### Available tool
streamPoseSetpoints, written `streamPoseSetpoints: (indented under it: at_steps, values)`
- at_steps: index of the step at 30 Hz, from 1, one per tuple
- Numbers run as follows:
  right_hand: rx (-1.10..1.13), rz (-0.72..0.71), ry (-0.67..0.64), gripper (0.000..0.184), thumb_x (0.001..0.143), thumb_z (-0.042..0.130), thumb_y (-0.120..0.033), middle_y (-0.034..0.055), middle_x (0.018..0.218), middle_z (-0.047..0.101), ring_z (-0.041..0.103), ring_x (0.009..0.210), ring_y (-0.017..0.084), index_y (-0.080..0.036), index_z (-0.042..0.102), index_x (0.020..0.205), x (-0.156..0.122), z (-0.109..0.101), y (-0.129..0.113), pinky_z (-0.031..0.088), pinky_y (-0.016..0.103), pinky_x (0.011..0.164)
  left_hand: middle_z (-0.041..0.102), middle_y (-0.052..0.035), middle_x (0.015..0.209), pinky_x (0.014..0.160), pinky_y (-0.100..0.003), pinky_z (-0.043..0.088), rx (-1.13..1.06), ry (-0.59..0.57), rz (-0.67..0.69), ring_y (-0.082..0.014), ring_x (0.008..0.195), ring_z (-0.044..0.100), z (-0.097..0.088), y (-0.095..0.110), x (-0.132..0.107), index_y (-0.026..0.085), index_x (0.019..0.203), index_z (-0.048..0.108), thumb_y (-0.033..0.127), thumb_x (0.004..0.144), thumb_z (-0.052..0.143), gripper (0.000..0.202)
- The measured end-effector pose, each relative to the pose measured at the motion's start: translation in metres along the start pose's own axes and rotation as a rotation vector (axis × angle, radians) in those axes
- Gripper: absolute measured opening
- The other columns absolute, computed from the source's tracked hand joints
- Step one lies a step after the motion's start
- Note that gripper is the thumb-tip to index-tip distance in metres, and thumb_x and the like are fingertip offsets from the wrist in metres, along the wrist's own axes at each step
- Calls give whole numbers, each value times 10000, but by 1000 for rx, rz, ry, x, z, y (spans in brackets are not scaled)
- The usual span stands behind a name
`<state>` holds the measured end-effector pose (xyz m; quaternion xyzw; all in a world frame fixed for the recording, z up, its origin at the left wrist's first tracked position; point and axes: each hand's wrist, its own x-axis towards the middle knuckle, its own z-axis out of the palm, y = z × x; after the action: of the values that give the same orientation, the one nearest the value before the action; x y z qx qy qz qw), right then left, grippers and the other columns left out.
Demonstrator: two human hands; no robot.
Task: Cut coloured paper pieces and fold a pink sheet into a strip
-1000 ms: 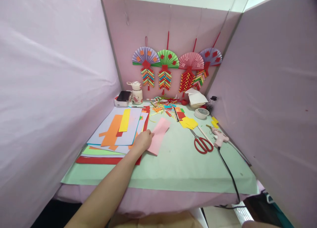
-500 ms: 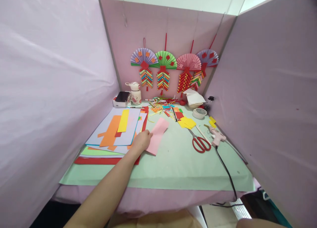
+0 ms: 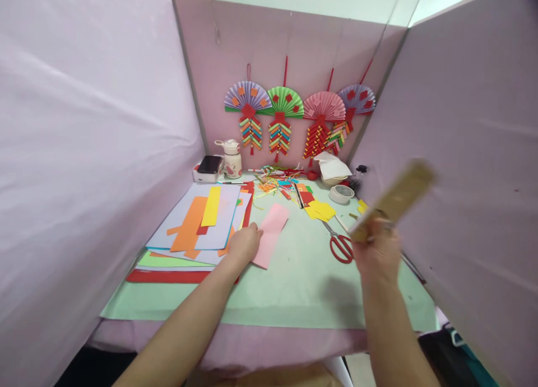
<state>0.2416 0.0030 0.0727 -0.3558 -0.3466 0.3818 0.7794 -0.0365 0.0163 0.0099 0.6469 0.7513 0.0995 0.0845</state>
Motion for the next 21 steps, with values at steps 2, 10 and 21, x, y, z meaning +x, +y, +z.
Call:
streamPoseSetpoints:
  at_steps: [2,10,21]
  values:
    - [-102,191,-47,447,564,785,-432,2,836,659,635,731,166,-206,603,905,12,23,27,545,322,678,674,-131,852,666,-321,425,3,4,11,-272,845,640,-2,1,-2,157,1002,566,393,911,364,324]
    - [-616,246,-437,386,547,768,-399,44,762,678,603,677,206,-162,663,834,29,55,91,483,310,599,594,-116,1026,873,-334,405,-208,144,245,-231,1016,547,-3,4,-4,178,884,596,164,812,494,125]
    - [-826,-759,-1214,120,851,546,-275,54,934,695,591,909,214,-257,664,860,41,58,100,408,389,816,676,-185,975,844,-421,465,-1948,-1018,-251,-284,903,644,-14,-1,1,55,1052,615,676,793,436,697]
